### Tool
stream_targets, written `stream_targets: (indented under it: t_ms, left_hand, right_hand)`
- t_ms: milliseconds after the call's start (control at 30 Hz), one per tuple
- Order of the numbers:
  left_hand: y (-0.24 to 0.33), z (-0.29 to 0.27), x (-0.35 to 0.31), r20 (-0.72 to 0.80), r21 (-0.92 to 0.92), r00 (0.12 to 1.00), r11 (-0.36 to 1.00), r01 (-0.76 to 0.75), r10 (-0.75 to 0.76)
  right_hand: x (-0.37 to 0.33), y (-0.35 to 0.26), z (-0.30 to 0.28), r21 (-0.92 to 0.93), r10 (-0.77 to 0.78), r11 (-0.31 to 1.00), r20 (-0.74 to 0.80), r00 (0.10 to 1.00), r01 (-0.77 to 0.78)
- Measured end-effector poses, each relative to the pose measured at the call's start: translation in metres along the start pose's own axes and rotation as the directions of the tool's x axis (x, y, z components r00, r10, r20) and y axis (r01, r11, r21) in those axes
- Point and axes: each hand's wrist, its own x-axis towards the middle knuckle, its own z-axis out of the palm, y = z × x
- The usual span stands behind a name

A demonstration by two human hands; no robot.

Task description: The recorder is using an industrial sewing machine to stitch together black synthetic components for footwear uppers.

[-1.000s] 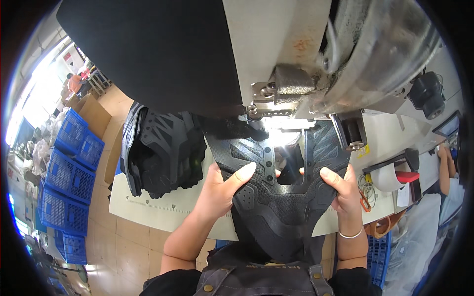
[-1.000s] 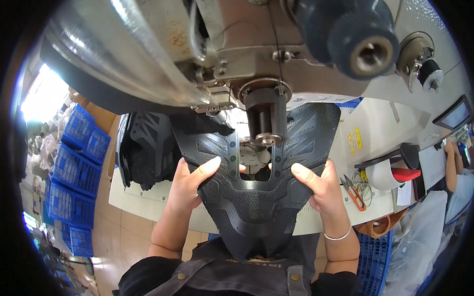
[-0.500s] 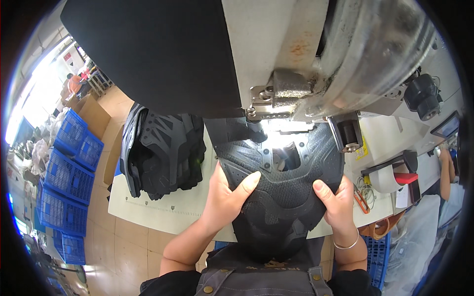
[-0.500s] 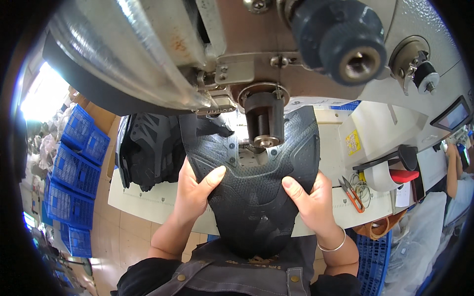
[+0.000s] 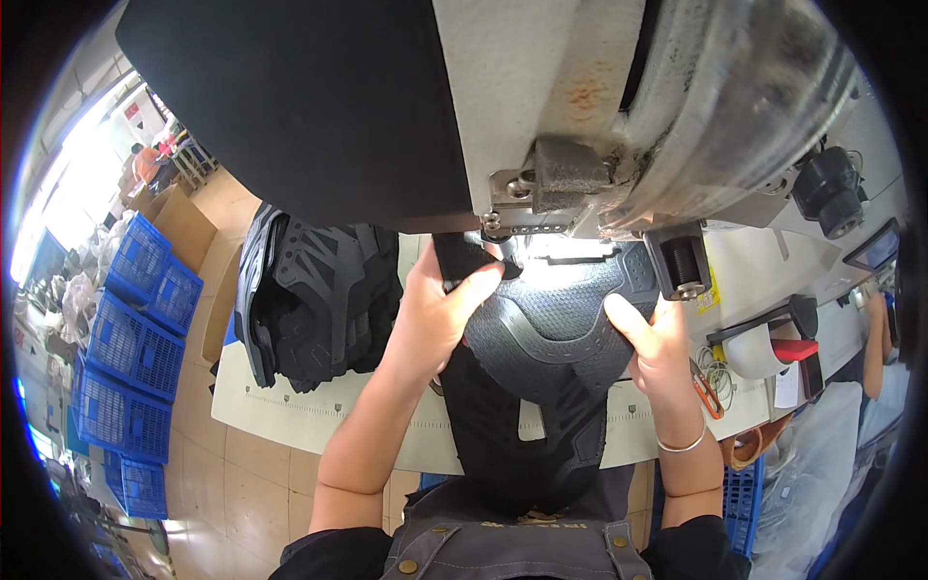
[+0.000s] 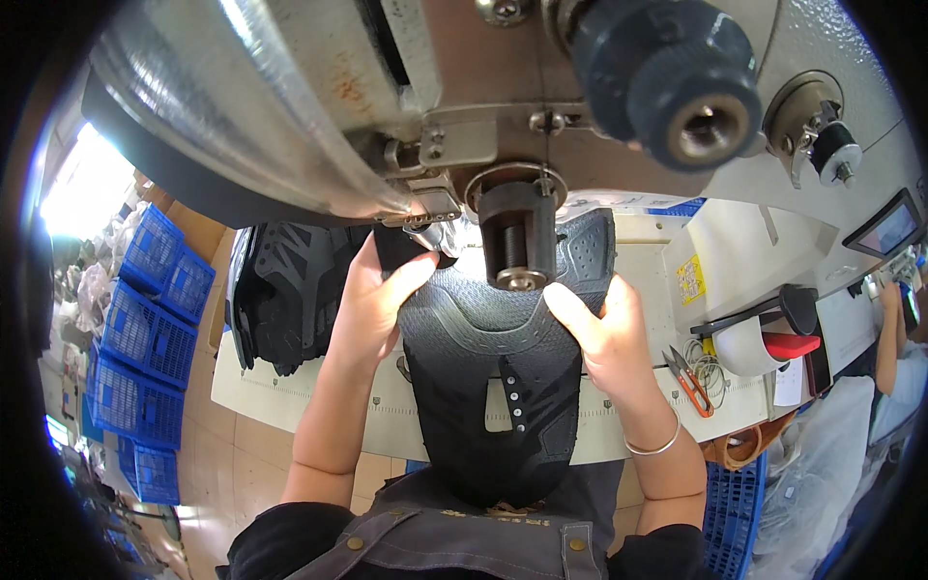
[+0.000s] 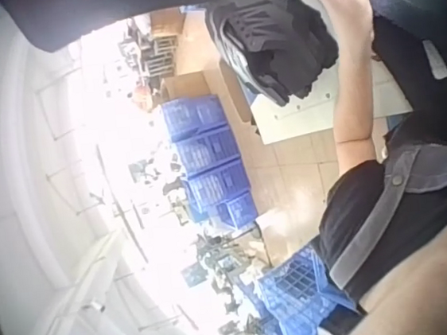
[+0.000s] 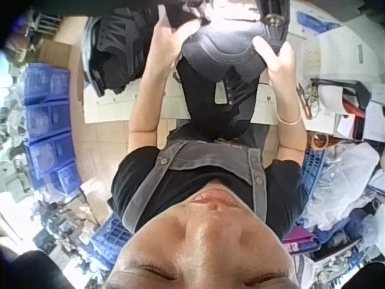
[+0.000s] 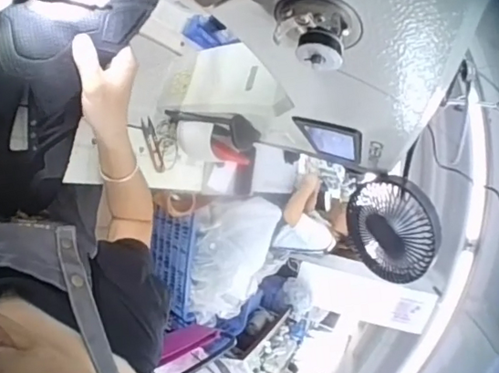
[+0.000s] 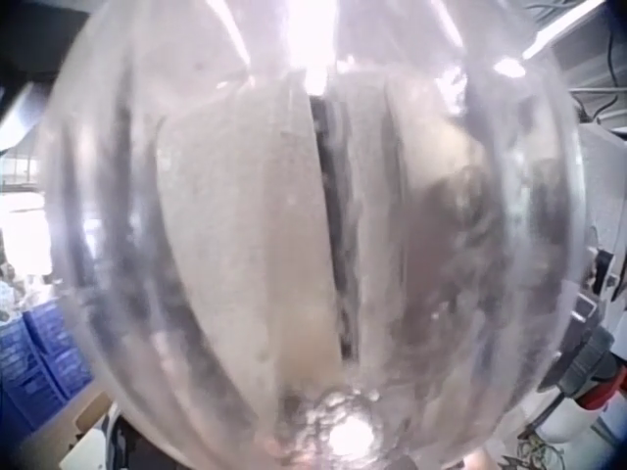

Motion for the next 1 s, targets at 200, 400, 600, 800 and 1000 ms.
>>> stream_targets:
  t_ms: [200, 400, 600, 800, 1000]
  left_hand:
    - [-0.001, -0.007, -0.001, -0.016, -0.048, 0.998, 0.997, 0.059, -0.059]
    - [-0.004, 0.002, -0.026, -0.042, -0.154, 0.997, 0.986, 0.06, -0.067]
    - [-0.05, 0.003, -0.087, 0.041, -0.131, 0.995, 0.987, 0.091, -0.087]
    - [-0.024, 0.043, -0.07, -0.1, -0.191, 0.916, 0.911, 0.365, -0.388]
    - [-0.026, 0.037, -0.06, -0.178, -0.011, 0.981, 0.996, -0.086, 0.083]
  right_hand:
    - [-0.018, 0.0, 0.008, -0.103, 0.14, 0.986, 0.065, 0.988, -0.133]
    - [-0.025, 0.005, 0.012, -0.059, 0.167, 0.985, 0.043, 0.985, -0.164]
    - [-0.034, 0.006, 0.026, 0.027, 0.181, 0.982, 0.119, 0.976, -0.186]
    - [-0.056, 0.0, 0.027, -0.206, 0.43, 0.897, 0.211, 0.878, -0.39]
    - [-0.058, -0.033, -0.002, -0.565, -0.256, 0.738, 0.271, 0.928, 0.368]
